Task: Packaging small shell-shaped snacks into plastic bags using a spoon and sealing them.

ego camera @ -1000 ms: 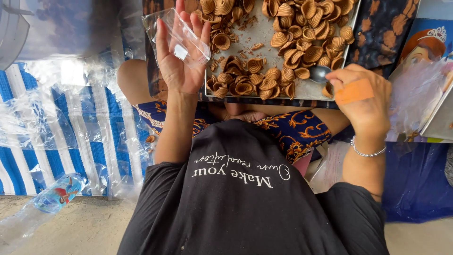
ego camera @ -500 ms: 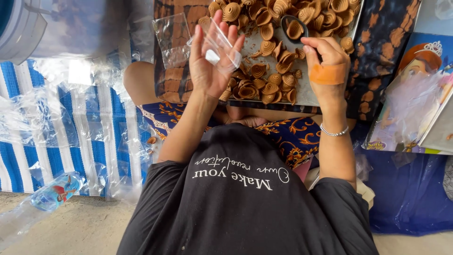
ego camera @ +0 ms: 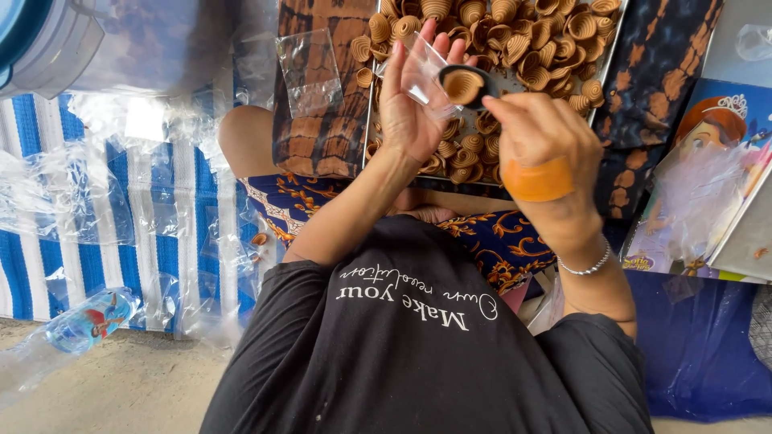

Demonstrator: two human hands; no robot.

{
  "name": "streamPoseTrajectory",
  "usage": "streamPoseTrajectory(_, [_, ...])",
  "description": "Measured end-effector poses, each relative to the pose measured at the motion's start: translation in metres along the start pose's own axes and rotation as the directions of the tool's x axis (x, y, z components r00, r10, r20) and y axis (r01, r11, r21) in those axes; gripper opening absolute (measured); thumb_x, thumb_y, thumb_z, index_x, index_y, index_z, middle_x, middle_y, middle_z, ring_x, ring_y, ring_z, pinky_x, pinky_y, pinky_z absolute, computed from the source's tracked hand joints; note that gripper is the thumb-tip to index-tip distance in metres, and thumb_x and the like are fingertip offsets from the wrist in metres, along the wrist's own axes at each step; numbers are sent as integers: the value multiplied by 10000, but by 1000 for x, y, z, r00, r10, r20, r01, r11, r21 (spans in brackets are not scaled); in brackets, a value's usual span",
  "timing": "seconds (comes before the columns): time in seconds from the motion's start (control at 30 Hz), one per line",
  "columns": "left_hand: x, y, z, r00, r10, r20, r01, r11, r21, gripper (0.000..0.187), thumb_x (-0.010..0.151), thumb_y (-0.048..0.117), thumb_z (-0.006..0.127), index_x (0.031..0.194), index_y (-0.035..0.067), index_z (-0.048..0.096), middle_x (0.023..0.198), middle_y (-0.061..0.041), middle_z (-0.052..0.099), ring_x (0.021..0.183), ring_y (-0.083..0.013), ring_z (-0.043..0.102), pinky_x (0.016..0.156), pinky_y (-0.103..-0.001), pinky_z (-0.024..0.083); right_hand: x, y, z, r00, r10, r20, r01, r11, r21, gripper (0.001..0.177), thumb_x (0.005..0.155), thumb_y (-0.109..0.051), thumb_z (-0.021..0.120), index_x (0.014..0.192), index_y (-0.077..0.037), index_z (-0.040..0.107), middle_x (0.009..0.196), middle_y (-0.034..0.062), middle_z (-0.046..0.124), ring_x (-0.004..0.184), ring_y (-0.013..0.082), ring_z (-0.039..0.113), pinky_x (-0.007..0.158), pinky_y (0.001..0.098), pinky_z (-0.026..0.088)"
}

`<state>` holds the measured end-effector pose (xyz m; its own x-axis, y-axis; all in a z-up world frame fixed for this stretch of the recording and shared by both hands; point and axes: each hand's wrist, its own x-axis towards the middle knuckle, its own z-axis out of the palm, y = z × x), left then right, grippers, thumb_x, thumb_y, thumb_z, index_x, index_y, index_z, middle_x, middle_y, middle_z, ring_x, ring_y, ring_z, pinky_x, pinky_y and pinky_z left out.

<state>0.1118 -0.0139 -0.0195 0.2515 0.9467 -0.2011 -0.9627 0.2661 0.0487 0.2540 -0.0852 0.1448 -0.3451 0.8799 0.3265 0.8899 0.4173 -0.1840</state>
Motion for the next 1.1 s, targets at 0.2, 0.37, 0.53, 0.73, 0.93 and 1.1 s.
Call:
streamPoseTrajectory(0.2, [0,-1,5,998,-60,12,62,983,-173,520,1052,410,663,1394,37,548,1198,-132,688,1144,-311,695,1107,-545,521,-1,-1,27,989,-59,-136,35,984,-173,157,1007,-116,876,1151,-169,844,1102,-2,818,888,178,727,688,290,534])
streamPoseTrajectory(0.37, [1,10,5,990,-99,104,119,972,-205,489,1071,398,650,1402,47,575,1259,-118,697,1200,-279,683,1156,-498,520,-24,47,8,986,103,-132,-110,993,-48,211,1036,105,740,1213,15,814,1070,165,809,900,260,743,728,343,604])
streamPoseTrajectory(0.53, [0,23,9,972,-147,181,179,968,-175,519,1074,419,668,1450,78,560,1364,-84,671,1314,-252,642,1244,-481,473,-68,114,20,924,383,3,-377,912,-160,352,983,19,723,1332,-14,760,1133,114,823,986,339,752,774,449,515])
streamPoseTrajectory(0.73, [-4,27,14,991,-130,27,132,988,-75,572,1030,409,669,1500,115,529,1144,-75,745,1083,-234,711,1155,-502,511,-72,136,65,944,324,-57,-321,867,-382,278,918,-13,845,1189,-77,840,964,68,830,752,220,772,477,326,514])
streamPoseTrajectory(0.93, [-6,30,13,979,-203,-6,200,970,-135,560,1017,334,699,1475,62,527,1126,-71,749,1057,-208,730,1121,-455,558,-38,112,80,916,398,51,-401,915,47,296,959,48,684,1240,21,772,1158,169,783,994,339,744,820,437,582])
streamPoseTrajectory(1.1, [-6,38,10,989,-150,-15,147,981,-126,448,1006,297,735,1370,67,613,1295,-109,703,1247,-264,670,1146,-488,545,-37,124,75,925,379,-29,-379,914,-143,275,965,-12,776,1229,-80,809,1018,67,804,787,250,736,546,365,506])
